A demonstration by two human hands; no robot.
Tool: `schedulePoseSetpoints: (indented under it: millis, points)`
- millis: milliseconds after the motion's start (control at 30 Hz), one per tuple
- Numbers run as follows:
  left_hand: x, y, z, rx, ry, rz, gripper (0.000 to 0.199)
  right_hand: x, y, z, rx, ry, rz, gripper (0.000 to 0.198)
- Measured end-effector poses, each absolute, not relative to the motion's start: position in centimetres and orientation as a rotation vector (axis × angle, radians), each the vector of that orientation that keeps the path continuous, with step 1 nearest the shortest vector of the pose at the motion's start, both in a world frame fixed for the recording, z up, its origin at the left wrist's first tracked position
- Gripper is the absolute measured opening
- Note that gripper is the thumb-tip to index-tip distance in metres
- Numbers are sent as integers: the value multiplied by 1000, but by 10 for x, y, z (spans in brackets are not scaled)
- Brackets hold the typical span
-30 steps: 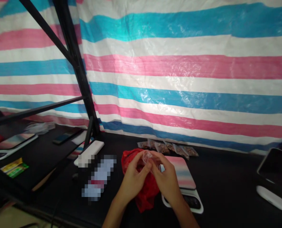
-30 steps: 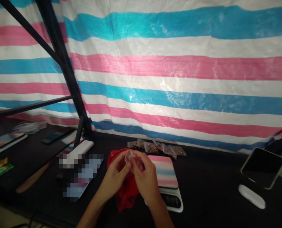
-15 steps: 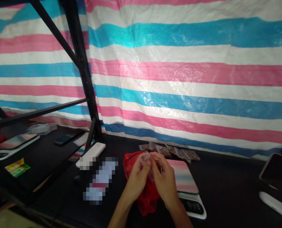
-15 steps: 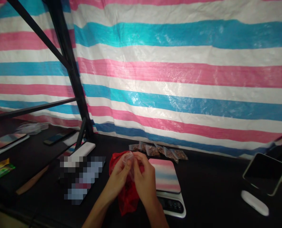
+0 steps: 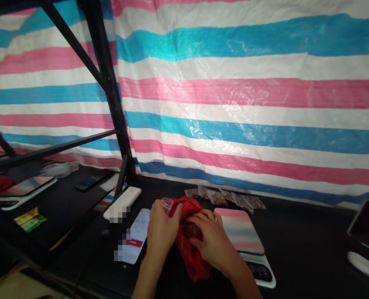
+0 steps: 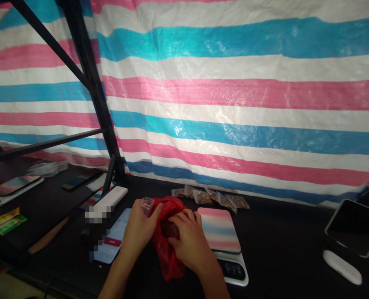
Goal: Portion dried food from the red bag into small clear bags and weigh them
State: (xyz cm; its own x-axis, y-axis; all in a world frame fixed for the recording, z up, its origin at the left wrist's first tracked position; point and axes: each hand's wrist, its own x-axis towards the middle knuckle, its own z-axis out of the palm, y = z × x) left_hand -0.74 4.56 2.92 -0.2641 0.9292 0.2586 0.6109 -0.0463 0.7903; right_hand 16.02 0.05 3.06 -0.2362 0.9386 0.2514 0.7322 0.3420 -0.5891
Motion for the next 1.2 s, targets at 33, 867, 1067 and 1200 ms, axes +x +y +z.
schedulePoseSetpoints:
  millis: [33,867,1067,1200]
  points:
    - [-5,44,25,1688,1939,1116,35,163,1,31,-1464,-2053,478,42]
    - [6,28,40,1723,1495,1293,8,174,5,34,-1817,-1866,104,35]
    - [9,0,41,1621,1800,862,38,167,12,35,-1891,-1875,0,37]
    - [19,2,25,1582,1640,814,23,166,23,35,-1864,-1913,-4,43]
